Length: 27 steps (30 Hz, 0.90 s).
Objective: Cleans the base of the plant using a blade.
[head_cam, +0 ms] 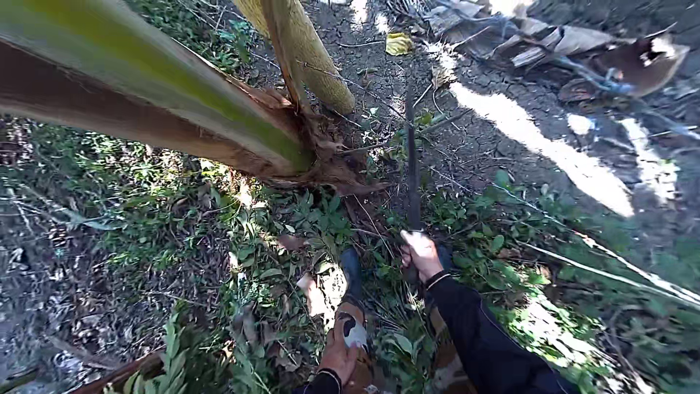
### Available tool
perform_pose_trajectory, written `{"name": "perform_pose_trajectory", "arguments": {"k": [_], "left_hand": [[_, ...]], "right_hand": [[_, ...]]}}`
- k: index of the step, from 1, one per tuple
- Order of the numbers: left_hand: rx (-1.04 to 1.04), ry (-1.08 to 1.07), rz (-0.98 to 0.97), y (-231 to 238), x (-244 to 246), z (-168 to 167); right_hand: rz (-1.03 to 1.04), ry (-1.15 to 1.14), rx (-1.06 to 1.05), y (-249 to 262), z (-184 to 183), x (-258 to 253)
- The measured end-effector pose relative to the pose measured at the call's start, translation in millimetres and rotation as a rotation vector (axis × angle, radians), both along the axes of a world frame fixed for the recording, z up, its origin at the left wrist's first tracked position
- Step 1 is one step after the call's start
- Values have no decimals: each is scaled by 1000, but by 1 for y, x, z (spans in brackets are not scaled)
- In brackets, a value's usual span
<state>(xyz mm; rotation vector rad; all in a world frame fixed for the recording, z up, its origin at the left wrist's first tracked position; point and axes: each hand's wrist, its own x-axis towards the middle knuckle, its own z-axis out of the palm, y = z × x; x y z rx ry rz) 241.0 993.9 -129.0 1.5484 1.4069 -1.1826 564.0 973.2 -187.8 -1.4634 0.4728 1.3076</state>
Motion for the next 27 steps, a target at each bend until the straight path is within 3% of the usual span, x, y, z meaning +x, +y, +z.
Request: {"name": "perform_pose_trajectory", "arguments": {"k": [4, 8, 9, 11, 13, 16, 22, 27], "left_hand": [[64, 105, -118, 20, -18, -44], [151, 134, -214, 53, -20, -63], [177, 133, -229, 61, -23, -68], [212, 124, -246, 71, -33, -77], [201, 128, -259, 80, -33, -76], [164, 118, -278, 79, -19, -70], [142, 98, -320, 83, -19, -73], [121, 95, -319, 84, -28, -67]], "right_hand": [[-420, -112, 22, 50, -36, 51], [-817, -149, 238, 163, -73, 55], [-784, -103, 292, 203, -75, 33], [-476, -21, 344, 258, -66, -55], [-127, 92, 389, 234, -42, -139], [-50, 245, 246, 135, -33, -173], [-279, 285, -13, 23, -54, -144], [-382, 5, -155, -13, -72, -97]]}}
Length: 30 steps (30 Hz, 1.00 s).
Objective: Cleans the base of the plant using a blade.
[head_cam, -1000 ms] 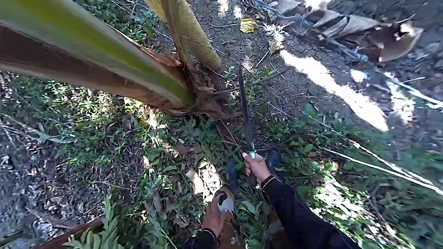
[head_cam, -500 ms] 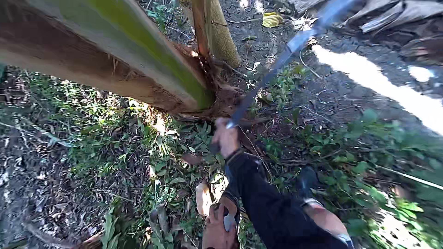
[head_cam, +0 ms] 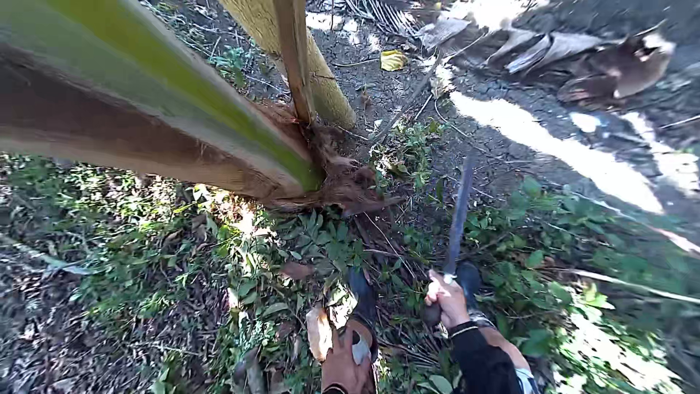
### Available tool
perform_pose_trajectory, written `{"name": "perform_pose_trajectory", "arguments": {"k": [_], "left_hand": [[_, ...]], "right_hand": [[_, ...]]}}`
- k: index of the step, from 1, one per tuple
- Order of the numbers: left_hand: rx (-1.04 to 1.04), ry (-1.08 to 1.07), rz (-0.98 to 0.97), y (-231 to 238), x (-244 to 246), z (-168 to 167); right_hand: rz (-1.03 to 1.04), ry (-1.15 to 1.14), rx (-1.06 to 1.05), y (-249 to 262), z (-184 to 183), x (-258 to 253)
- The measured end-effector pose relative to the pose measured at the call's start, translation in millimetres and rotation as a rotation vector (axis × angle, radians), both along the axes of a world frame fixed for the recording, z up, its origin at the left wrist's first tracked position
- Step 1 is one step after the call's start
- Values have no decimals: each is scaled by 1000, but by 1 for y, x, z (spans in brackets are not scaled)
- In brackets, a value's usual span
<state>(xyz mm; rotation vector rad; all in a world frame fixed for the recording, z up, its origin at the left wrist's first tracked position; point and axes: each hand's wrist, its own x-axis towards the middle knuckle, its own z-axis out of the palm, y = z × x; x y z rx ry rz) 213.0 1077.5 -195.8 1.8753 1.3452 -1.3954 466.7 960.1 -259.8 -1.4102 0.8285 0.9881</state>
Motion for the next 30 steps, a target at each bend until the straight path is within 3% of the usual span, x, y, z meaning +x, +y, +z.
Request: {"name": "perform_pose_trajectory", "arguments": {"k": [3, 5, 7, 9, 11, 13, 15, 19, 24, 30], "left_hand": [[-18, -2, 9, 0, -7, -2], [-16, -17, 23, 1, -12, -1], [-5, -23, 32, 4, -18, 0], [19, -23, 57, 9, -21, -3], [17, -26, 73, 9, -17, -4], [-6, -10, 63, 14, -9, -3], [-1, 1, 51, 14, -9, -7], [-31, 14, 10, 13, -4, -11], [-45, 34, -11, 13, 1, -11], [-41, 33, -3, 14, 0, -11]], "right_hand": [[-186, -166, -9, 21, -7, 63], [-415, -291, 75, 66, -9, 108], [-518, -311, 214, 130, -7, 126], [-319, -209, 329, 207, -8, 81], [124, -30, 381, 248, -5, -17], [477, 203, 458, 246, 11, -79], [551, 315, 463, 213, 13, -84], [564, 126, 203, 121, -7, -31], [510, 13, -76, 92, -7, 16], [1127, -337, -339, 93, -6, 91]]}}
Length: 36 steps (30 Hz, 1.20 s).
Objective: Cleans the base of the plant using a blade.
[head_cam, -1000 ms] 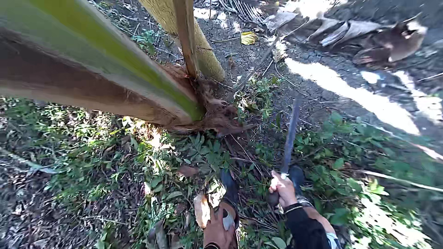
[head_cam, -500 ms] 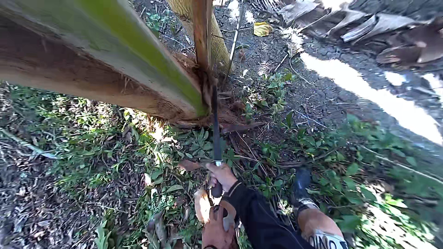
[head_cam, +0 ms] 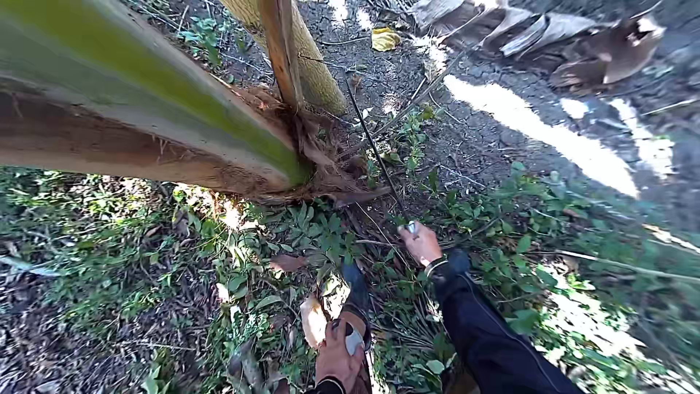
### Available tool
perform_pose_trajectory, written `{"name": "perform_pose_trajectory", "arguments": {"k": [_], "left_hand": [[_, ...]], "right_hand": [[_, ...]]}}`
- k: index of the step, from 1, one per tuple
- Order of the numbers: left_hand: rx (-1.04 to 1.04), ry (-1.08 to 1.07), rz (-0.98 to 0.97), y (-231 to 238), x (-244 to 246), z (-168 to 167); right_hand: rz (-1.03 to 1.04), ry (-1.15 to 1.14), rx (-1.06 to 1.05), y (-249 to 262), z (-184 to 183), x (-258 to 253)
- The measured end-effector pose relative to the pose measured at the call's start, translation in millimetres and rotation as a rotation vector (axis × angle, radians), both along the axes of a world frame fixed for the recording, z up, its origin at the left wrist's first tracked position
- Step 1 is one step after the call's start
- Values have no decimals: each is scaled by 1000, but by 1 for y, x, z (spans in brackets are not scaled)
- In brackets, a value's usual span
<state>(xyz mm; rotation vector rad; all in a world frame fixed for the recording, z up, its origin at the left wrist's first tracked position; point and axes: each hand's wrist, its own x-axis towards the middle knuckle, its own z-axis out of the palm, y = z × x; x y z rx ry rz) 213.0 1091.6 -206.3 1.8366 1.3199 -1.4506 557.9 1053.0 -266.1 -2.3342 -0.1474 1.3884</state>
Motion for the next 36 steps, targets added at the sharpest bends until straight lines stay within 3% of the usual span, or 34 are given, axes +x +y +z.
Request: {"name": "perform_pose_trajectory", "arguments": {"k": [2, 5, 8, 10, 13, 16, 19, 24, 27, 29, 31, 33, 36], "left_hand": [[8, -2, -3, -1, -4, -1], [2, 4, 9, -1, -8, 1], [-10, 22, 8, 0, -6, 2], [-18, 23, 5, 1, -1, 3], [-14, 7, -6, 4, 4, 3], [-7, 9, -27, 4, 5, 0], [1, 15, -31, 3, 6, -4], [-7, 9, 3, 3, 5, -2], [34, -50, 63, 5, -5, -3], [61, -53, 63, 8, -8, -6], [66, -48, 66, 6, -4, -7], [29, -39, 82, -1, 1, 4], [56, -38, 56, 3, 2, -1]], "right_hand": [[57, -48, -141, -34, -18, 31], [15, 31, -418, -131, -54, 51], [97, 111, -530, -184, -55, 40], [-28, 113, -424, -172, -38, 28], [-375, 147, -142, -128, -19, 9], [-824, 348, 161, -87, -9, -6], [-1092, 435, 310, -58, -2, -5], [-1341, 150, 660, -29, -2, 50], [-1506, 89, 917, 25, -7, 89], [-1425, 257, 881, 99, 1, 57], [-1085, 491, 662, 156, 15, -49], [-714, 784, 532, 143, 26, -134], [-495, 997, 491, 105, 22, -89]]}}
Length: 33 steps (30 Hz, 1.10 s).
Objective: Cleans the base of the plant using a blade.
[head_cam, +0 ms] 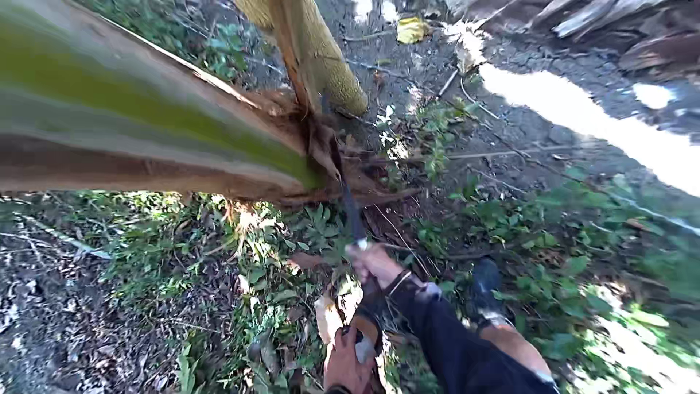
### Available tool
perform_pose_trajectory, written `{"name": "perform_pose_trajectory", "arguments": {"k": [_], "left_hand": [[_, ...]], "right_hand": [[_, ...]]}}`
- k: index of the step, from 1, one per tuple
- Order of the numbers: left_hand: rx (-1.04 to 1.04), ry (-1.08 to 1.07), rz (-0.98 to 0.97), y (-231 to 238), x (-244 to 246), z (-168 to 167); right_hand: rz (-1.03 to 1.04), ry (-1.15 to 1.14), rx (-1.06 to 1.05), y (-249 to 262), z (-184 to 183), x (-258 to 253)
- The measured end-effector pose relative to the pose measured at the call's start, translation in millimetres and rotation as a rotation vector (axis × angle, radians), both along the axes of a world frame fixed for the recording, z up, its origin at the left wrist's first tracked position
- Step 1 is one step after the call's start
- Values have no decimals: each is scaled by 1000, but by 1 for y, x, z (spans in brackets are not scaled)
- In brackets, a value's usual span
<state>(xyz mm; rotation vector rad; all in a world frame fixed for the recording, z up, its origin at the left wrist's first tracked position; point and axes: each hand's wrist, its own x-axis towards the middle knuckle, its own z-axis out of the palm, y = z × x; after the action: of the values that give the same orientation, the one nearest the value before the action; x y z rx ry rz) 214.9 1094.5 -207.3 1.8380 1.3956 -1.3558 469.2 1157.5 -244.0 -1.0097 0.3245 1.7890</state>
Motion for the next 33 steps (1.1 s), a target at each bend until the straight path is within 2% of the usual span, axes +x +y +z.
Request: {"name": "perform_pose_trajectory", "arguments": {"k": [3, 5, 8, 10, 13, 15, 16, 17, 19, 20, 21, 22, 24, 26, 28, 30, 33], "left_hand": [[-21, 27, -27, 2, 10, -3], [-35, 58, -31, 3, 12, -1], [-66, 84, -63, 3, 21, -1], [-76, 84, -82, 5, 27, -3], [-70, 73, -81, 2, 21, -3], [-35, 56, -73, 1, 11, -3], [-10, 50, -79, 1, 6, -5], [10, 43, -81, 1, 4, -8], [11, 61, -62, -7, 6, -8], [-9, 73, -51, -14, 8, -2], [-15, 64, -42, -14, 12, 0], [7, 38, -43, -6, 17, -6], [-5, 60, -45, -17, 12, -2], [-17, 49, -49, -11, 21, -8], [-26, 54, -55, -9, 22, -7], [-19, 52, -63, -1, 24, -9], [-30, 64, -71, 2, 27, -11]], "right_hand": [[124, -203, -51, -65, -6, 93], [110, -334, -157, -117, -6, 117], [-186, -426, -368, -176, -14, 129], [-461, -477, -460, -187, -25, 144], [-992, -484, -385, -162, -42, 182], [-1209, -406, -258, -111, -44, 197], [-1193, -347, -231, -73, -41, 184], [-1077, -309, -232, -32, -35, 153], [-613, -272, -201, 18, -24, 39], [-353, -234, -159, 14, -15, -9], [-176, -168, -96, 10, -10, -26], [-62, -110, -23, 11, -12, -12], [74, -84, 2, -32, -15, 42], [151, -206, 18, -55, -13, 115], [197, -267, 5, -63, -1, 143], [152, -224, -20, -56, 1, 127], [31, -49, -47, -30, -13, 43]]}}
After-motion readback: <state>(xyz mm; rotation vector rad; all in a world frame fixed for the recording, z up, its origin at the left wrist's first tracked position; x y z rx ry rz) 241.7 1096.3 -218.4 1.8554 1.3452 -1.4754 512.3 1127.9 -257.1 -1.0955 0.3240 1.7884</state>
